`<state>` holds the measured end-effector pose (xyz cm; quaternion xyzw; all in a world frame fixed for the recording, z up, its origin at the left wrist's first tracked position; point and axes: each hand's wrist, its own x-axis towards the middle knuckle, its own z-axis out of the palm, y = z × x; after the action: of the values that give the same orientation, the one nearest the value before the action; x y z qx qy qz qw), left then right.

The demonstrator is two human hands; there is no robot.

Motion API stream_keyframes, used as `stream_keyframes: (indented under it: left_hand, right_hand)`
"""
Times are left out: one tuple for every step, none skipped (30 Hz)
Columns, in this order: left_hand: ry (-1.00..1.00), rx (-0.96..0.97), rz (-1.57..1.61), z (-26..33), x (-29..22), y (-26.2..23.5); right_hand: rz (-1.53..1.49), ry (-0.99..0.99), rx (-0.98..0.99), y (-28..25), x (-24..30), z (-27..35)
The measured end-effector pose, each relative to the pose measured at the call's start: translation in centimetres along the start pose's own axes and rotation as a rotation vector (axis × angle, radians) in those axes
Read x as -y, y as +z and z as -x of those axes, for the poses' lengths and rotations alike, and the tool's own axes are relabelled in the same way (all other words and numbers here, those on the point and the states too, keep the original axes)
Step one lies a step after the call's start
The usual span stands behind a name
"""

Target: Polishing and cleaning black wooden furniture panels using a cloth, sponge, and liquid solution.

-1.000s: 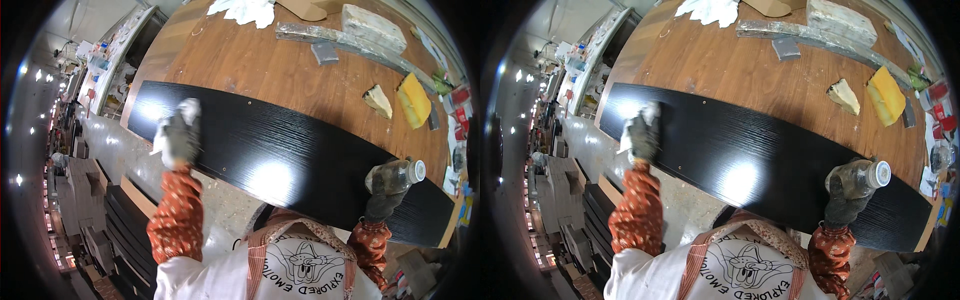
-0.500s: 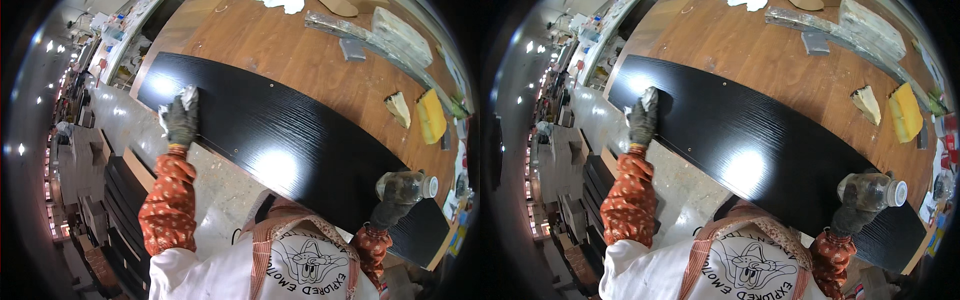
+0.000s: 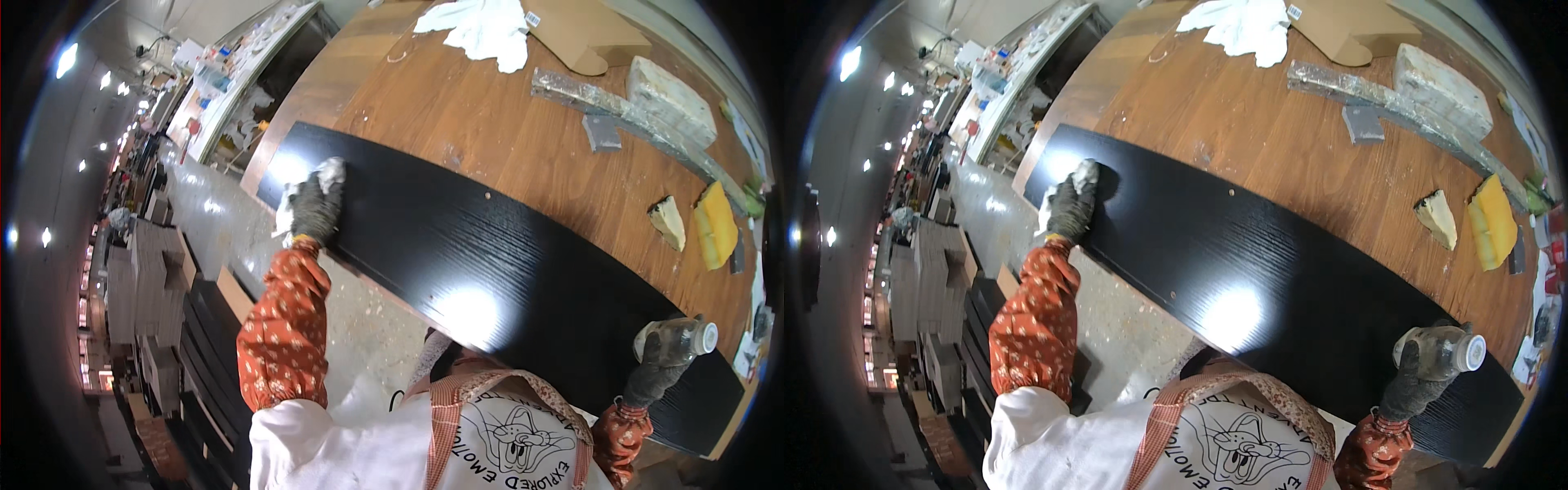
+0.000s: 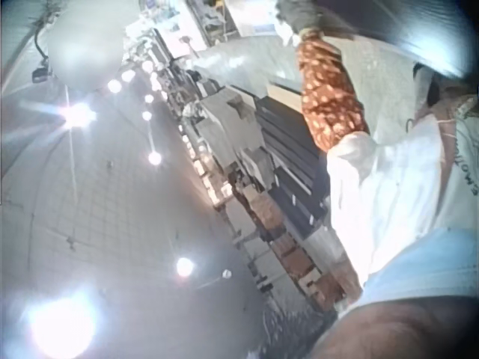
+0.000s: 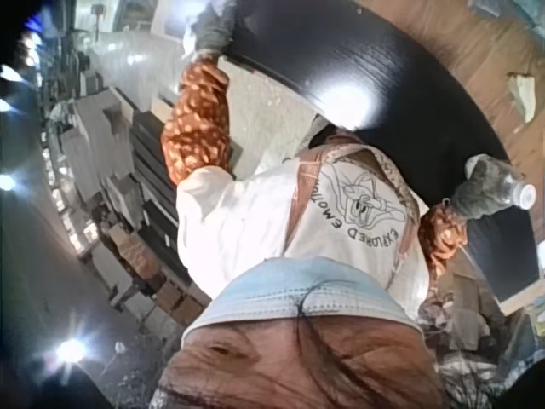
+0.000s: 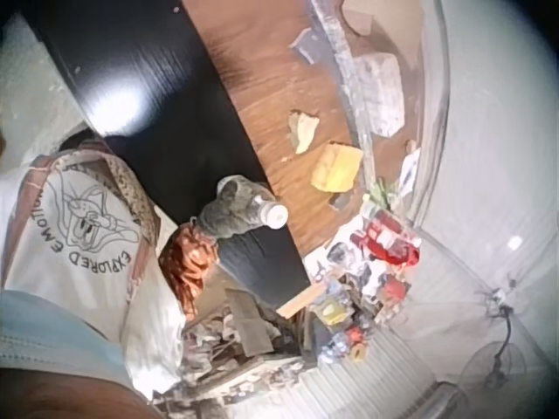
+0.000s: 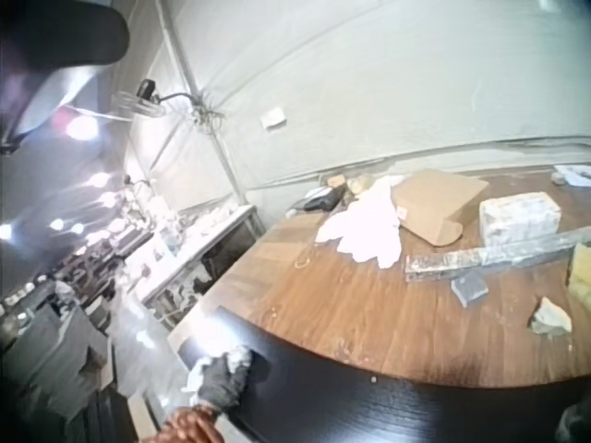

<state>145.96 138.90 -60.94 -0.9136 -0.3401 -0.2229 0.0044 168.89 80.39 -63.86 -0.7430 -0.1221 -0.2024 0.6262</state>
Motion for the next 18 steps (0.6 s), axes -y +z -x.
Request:
stream_keyframes:
  left_hand:
    - [-0.105, -0.039, -0.172, -0.8, 4.1, 0.9]
    - [-0.022, 0.032, -0.172, -2.3, 2.3, 1.8]
    - [0.06, 0.098, -0.18, -3.8, -1.5, 1.8]
    - [0.338, 0.158, -0.021, -4.6, -6.0, 1.8]
    - [0.449, 0.17, -0.074, -3.8, -7.4, 4.4]
    - [0.798, 0.118, 0.075, -2.8, -12.6, 3.7]
    - [0.816, 0.115, 0.266, -0.4, -14.8, 4.0]
    - [0.924, 0.203, 0.427, 1.9, -17.2, 2.5]
    - [1.034, 0.293, 0.585, 2.6, -17.8, 0.9]
    - [0.976, 0.203, 0.557, 1.7, -15.6, 1.7]
    - [0.908, 0.118, 0.533, 0.8, -13.4, 2.6]
    - [0.755, 0.33, 0.472, -2.9, -10.1, 0.8]
    - [0.804, 0.321, 0.107, -6.7, -5.8, 1.8]
    - [0.826, 0.036, -0.006, -9.8, 0.3, 3.5]
    - [0.6, 0.066, 0.014, -12.7, 3.1, 1.9]
    - [0.447, 0.085, -0.111, -15.0, 11.6, 4.1]
    - [0.123, 0.177, 0.021, -17.3, 11.9, 1.9]
    - [-0.203, 0.192, 0.175, -18.0, 14.8, 1.2]
  right_hand:
    - [0.171, -0.03, 0.069, -0.2, -0.6, -0.1]
    - [0.375, -0.05, 0.119, -0.3, -0.8, 0.2]
    - [0.387, -0.049, 0.097, 0.8, -0.3, 0.8]
    - [0.366, -0.053, 0.046, 2.3, 0.9, 1.6]
    - [0.318, -0.066, 0.011, 4.4, 2.3, 2.5]
    - [0.335, -0.064, -0.002, 6.0, 3.7, 3.3]
    - [0.29, 0.043, 0.034, 8.1, 5.0, 4.0]
    - [0.259, 0.152, 0.06, 9.6, 5.9, 4.4]
    - [0.265, 0.153, 0.046, 11.5, 6.0, 5.3]
    - [0.258, 0.067, 0.049, 13.3, 6.1, 6.6]
    - [0.255, -0.018, 0.06, 14.7, 6.6, 7.7]
    - [0.341, -0.102, 0.103, 16.9, 8.9, 8.4]
    - [0.147, -0.048, 0.068, 19.2, 9.9, 9.7]
    - [0.046, 0.076, 0.095, 21.7, 12.4, 10.4]
    - [-0.037, 0.202, 0.113, 23.3, 14.3, 10.7]
    - [0.005, 0.124, 0.152, 24.3, 14.5, 11.2]
    - [0.081, 0.06, 0.167, 24.8, 14.3, 12.0]
    - [0.041, 0.118, 0.158, 26.2, 15.6, 12.5]
